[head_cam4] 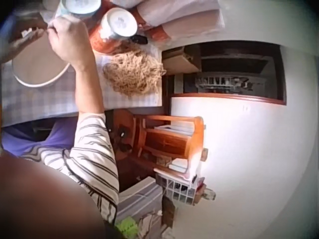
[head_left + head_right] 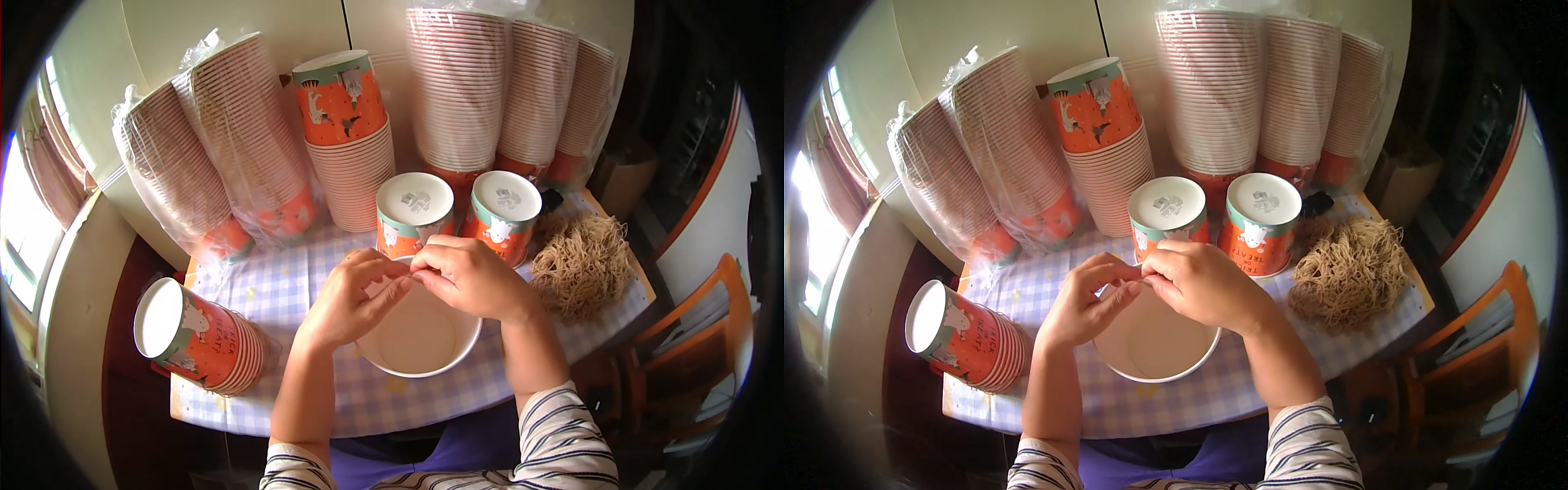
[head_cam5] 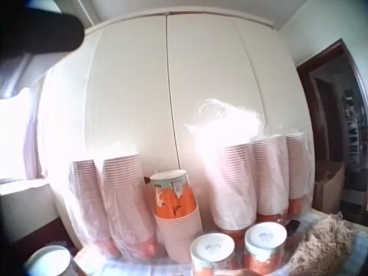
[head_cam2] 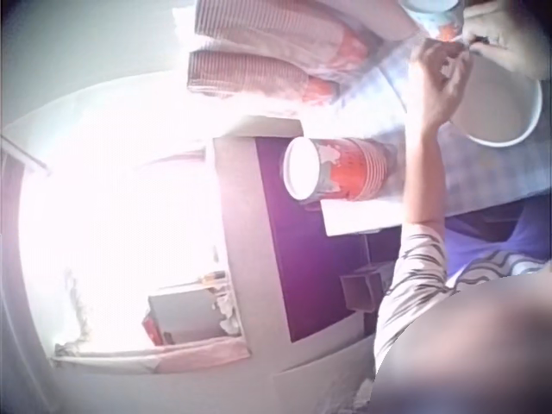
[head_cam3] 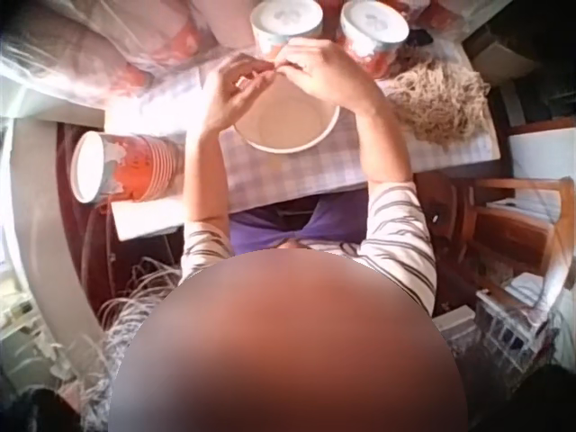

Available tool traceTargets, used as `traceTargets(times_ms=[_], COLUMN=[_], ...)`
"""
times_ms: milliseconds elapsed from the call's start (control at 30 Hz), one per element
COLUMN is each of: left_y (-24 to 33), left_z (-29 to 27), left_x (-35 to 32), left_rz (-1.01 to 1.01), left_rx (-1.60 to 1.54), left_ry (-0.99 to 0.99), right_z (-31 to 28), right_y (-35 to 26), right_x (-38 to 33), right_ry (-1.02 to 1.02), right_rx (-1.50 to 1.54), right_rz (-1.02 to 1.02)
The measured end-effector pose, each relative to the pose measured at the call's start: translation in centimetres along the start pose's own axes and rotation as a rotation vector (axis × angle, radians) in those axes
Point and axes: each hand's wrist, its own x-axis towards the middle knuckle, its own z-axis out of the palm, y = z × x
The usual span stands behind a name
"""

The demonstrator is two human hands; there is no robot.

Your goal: Assemble paper cup handles by threading and tying string through pre-punched holes.

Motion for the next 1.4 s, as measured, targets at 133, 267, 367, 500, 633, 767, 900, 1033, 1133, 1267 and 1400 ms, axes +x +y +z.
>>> traceTargets(times_ms=[133, 267, 367, 500, 633, 767, 900, 1033, 1133, 1267, 1400], left_y=[0.6, 0.5, 0.5, 0.9, 1.4, 1.7, 1.9, 2.0, 2.0, 1.9, 2.0], left_z=[0.2, 0.3, 0.3, 0.1, 0.0, 0.1, 0.1, 0.1, 0.1, 0.2, 0.1], left_x=[0.0, -0.1, -0.1, -0.3, -0.6, -0.7, -0.7, -0.6, -0.6, -0.6, -0.6], left_rz=[0.027, 0.038, 0.000, -0.006, -0.012, 0.010, 0.070, 0.227, 0.277, 0.311, 0.321], left_rx=[0.070, 0.072, -0.034, -0.070, -0.085, -0.072, -0.002, 0.160, 0.192, 0.247, 0.234], left_ry=[-0.002, 0.048, 0.091, 0.102, 0.121, 0.158, 0.199, 0.230, 0.260, 0.284, 0.287], right_z=[0.1, 0.0, -0.2, -0.1, -0.5, -0.4, -0.1, 0.0, 0.0, 0.0, 0.0], right_y=[-0.4, -0.6, -0.9, -1.2, -1.4, -1.5, -1.7, -1.8, -2.0, -2.1, -2.3], right_x=[-0.1, 0.0, -0.1, -0.1, -0.1, 0.0, 0.1, 0.1, 0.1, 0.0, -0.1], right_ry=[0.025, 0.013, 0.020, 0.047, 0.037, 0.094, 0.128, 0.133, 0.120, 0.106, 0.127], right_rx=[-0.006, -0.022, 0.053, 0.121, 0.031, -0.018, -0.048, 0.004, 0.041, 0.048, 0.018], right_rz=[0.001, -0.005, 0.035, 0.071, -0.059, -0.110, -0.152, -0.141, -0.118, -0.077, -0.098])
